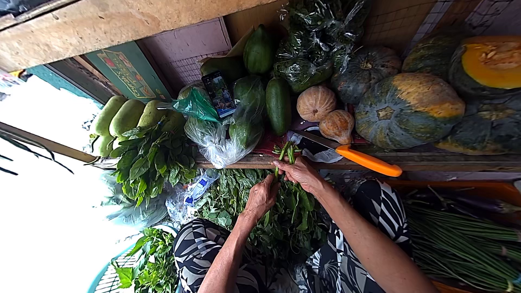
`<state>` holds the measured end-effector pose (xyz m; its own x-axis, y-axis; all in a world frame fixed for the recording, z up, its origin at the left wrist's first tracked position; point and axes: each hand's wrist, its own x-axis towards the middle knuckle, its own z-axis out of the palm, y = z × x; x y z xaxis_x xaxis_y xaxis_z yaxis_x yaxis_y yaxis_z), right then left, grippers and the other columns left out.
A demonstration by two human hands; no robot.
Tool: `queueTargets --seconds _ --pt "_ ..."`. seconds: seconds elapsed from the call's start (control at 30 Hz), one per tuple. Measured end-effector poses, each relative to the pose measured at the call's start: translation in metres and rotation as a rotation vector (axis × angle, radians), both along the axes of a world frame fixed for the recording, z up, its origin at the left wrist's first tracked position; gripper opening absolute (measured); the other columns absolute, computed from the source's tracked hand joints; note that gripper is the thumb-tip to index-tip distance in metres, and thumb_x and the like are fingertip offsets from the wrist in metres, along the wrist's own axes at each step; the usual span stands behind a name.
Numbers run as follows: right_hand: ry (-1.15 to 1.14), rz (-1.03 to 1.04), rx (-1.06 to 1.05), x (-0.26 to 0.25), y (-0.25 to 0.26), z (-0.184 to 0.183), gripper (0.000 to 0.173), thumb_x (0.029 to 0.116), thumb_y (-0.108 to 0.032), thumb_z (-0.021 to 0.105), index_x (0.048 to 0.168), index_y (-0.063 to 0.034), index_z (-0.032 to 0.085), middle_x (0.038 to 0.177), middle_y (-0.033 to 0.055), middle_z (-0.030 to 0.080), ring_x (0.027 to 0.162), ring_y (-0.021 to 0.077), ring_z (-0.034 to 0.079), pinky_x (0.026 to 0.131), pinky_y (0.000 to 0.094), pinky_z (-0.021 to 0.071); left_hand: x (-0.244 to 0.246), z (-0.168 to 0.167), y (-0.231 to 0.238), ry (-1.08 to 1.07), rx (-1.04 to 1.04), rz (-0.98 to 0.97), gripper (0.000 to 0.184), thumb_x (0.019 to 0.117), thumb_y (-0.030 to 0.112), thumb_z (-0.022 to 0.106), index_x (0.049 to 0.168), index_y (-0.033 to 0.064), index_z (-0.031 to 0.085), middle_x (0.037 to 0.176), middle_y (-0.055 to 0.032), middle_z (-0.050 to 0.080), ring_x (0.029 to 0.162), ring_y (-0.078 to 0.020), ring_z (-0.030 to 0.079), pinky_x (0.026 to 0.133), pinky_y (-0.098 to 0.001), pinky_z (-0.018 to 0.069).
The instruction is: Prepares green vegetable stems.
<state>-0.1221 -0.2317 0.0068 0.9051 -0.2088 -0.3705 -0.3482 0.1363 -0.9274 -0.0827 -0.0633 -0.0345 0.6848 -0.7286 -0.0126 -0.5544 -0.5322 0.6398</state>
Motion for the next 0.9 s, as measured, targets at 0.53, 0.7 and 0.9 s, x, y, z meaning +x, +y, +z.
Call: queueTargets --seconds 0.53,0.7,0.9 --pt "-0.009 -0.022 -0.003 0.0005 0.0002 -0.0007 0.02 0.1057 -0.019 0.059 0.109 -0.0031 0.07 0.07 -0.005 0.059 0.046 -0.0009 0.042 0.046 0.0142 0.0359 0.0004 -0.0004 0.0 -0.003 -0.005 -0.001 0.037 0.1051 0.024 0.051 0.124 -0.0045 0.064 0.097 -0.0198 0.071 0.087 -0.0326 0.07 0.082 -0.049 0.055" --pt "0.006 -0.017 -0.005 0.0008 0.0001 -0.0009 0.02 0.1057 -0.02 0.059 0.109 -0.0033 0.069 0.071 -0.0046 0.06 0.046 -0.0007 0.042 0.045 0.0143 0.036 0.0004 -0.0012 -0.0004 0.0 -0.004 -0.002 0.037 0.1051 0.024 0.051 0.124 -0.005 0.064 0.098 -0.0199 0.071 0.088 -0.0326 0.071 0.083 -0.0492 0.0549" --pt "0.004 -0.015 -0.005 0.0008 0.0004 -0.0011 0.02 0.1055 -0.02 0.059 0.109 -0.0035 0.069 0.071 -0.0047 0.06 0.046 -0.0011 0.042 0.045 0.0139 0.0357 -0.0003 -0.0003 -0.0005 0.003 0.003 0.002 0.037 0.1054 0.024 0.051 0.125 -0.0044 0.064 0.1 -0.0204 0.072 0.09 -0.0336 0.071 0.084 -0.0498 0.0548"
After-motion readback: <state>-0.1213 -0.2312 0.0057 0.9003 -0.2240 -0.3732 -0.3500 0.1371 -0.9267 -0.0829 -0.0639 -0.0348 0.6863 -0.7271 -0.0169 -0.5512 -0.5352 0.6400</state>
